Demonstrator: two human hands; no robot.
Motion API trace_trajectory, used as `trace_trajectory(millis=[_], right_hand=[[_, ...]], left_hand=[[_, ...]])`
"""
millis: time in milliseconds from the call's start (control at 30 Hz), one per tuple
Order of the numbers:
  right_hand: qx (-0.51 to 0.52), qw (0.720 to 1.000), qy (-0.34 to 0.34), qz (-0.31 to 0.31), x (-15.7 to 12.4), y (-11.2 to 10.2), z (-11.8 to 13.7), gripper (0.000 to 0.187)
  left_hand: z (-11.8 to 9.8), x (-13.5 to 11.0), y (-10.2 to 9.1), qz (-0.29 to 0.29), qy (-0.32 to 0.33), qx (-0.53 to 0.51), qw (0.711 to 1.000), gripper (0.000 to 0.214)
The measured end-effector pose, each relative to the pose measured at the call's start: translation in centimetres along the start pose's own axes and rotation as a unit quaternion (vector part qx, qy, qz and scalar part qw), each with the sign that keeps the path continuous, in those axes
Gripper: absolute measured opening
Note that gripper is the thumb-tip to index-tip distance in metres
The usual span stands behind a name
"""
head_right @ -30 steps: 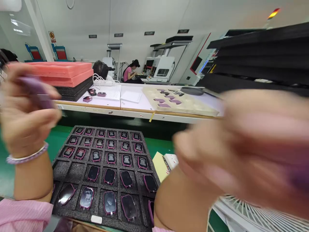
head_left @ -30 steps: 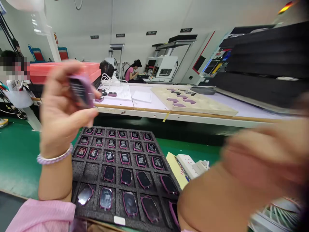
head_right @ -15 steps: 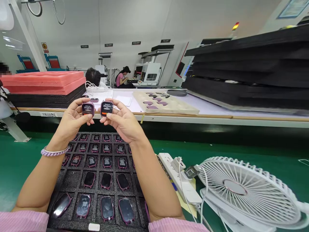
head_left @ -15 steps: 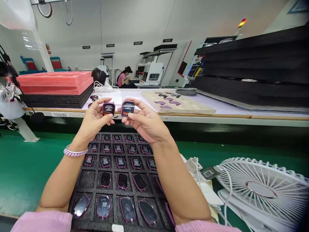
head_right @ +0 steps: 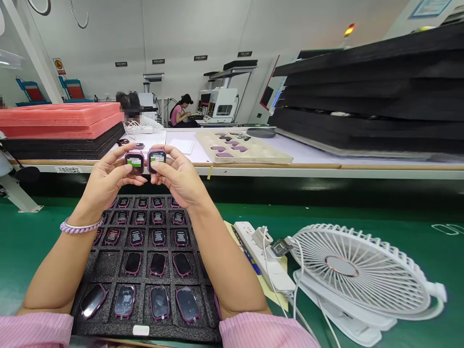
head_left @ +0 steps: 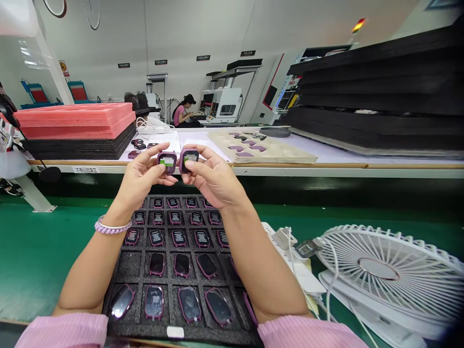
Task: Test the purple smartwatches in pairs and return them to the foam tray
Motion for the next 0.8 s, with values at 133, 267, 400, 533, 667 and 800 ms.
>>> trace_trajectory(millis=[133,267,400,533,667,800], right_hand=[[-0.018,1.0,-0.007,-0.001,0.0,-0.1,0.1,0.06],[-0.021,1.0,-0.005,0.007,-0.1,0.1,0.1,0.058],[-0.024,1.0,-0.006,0.008,0.0,0.2,-0.1,0.057],[-0.011,0.999,-0.03,0.01,0.6,0.3,0.4,0.056],[-0.019,0.998,-0.054,0.01,2.4,-0.2,1.6,0.054],[-0.062,0.993,-0.094,0.021,4.8,-0.7,4.1,0.045]], left_hand=[[0.0,0.0,0.1,0.0,0.0,0.005,1.0,0.053],[0.3,0.3,-0.2,0.001,-0.003,-0.001,1.0,0.055],[0.5,0.4,-0.5,-0.004,-0.005,-0.001,1.0,0.06],[-0.1,1.0,-0.4,-0.003,0.0,-0.007,1.0,0.063],[-1.6,2.5,-0.2,0.007,0.021,0.007,1.0,0.063],[-3.9,4.5,0.3,0.021,0.064,0.029,0.997,0.06]])
Point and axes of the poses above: each hand's wrist, its own x-axis towards the middle knuckle, its own y-axis out of the palm, z = x × y, the point moved 10 cm from there along x, towards the middle knuckle, and after that the axes turned 12 degrees about -x, right-handed, at the moved point
